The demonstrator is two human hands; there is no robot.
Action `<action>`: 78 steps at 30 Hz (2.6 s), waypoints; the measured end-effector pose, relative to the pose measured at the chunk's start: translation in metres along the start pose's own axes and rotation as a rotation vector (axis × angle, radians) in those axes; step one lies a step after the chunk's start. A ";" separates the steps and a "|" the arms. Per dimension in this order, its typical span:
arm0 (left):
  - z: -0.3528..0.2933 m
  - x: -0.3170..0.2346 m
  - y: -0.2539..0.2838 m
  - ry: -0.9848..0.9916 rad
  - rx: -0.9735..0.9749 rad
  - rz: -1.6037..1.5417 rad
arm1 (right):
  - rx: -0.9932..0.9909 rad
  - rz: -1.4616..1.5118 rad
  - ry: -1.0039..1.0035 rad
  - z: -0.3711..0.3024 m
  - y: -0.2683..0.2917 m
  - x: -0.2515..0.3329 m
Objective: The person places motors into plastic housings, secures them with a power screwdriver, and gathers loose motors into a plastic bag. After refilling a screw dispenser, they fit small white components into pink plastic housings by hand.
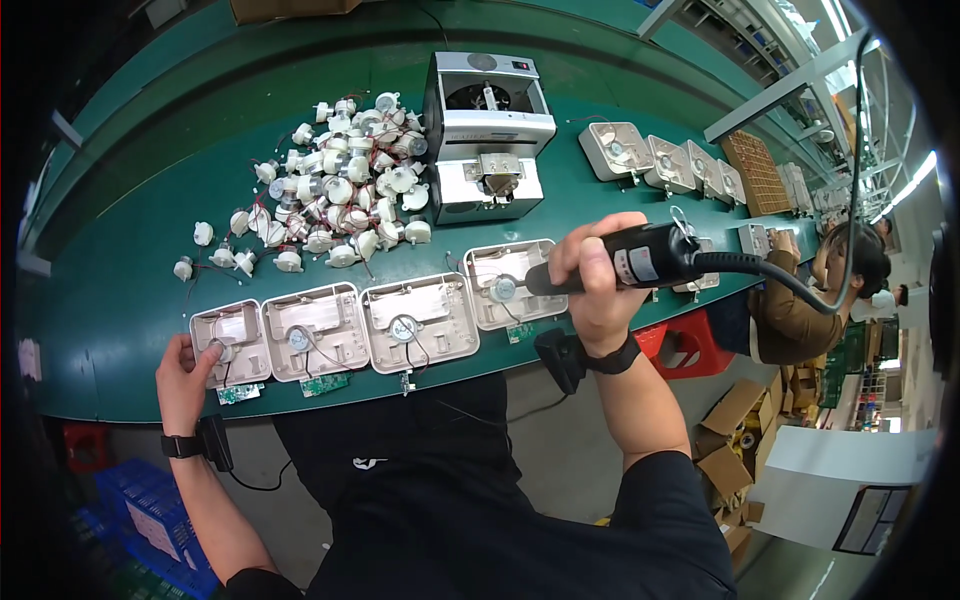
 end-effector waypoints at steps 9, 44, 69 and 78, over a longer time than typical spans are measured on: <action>-0.001 0.000 0.000 0.005 -0.032 0.045 | 0.069 -0.069 0.002 0.015 -0.016 0.006; 0.003 0.004 -0.010 -0.001 -0.068 0.012 | 0.220 -0.200 0.069 0.010 -0.051 -0.028; -0.006 -0.023 -0.047 -0.004 -0.045 0.072 | 0.090 -0.010 0.257 0.096 -0.063 0.022; -0.007 -0.021 -0.051 0.004 -0.066 0.046 | 0.113 -0.101 0.050 0.095 -0.057 0.003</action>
Point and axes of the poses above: each hand's wrist, its own z-axis towards the middle knuckle, its own y-axis out of the back of the hand, x = y × z, the point moved 6 cm from there along z, towards the middle knuckle, and after that the axes turned 5 degrees about -z, right-handed, at the moved point
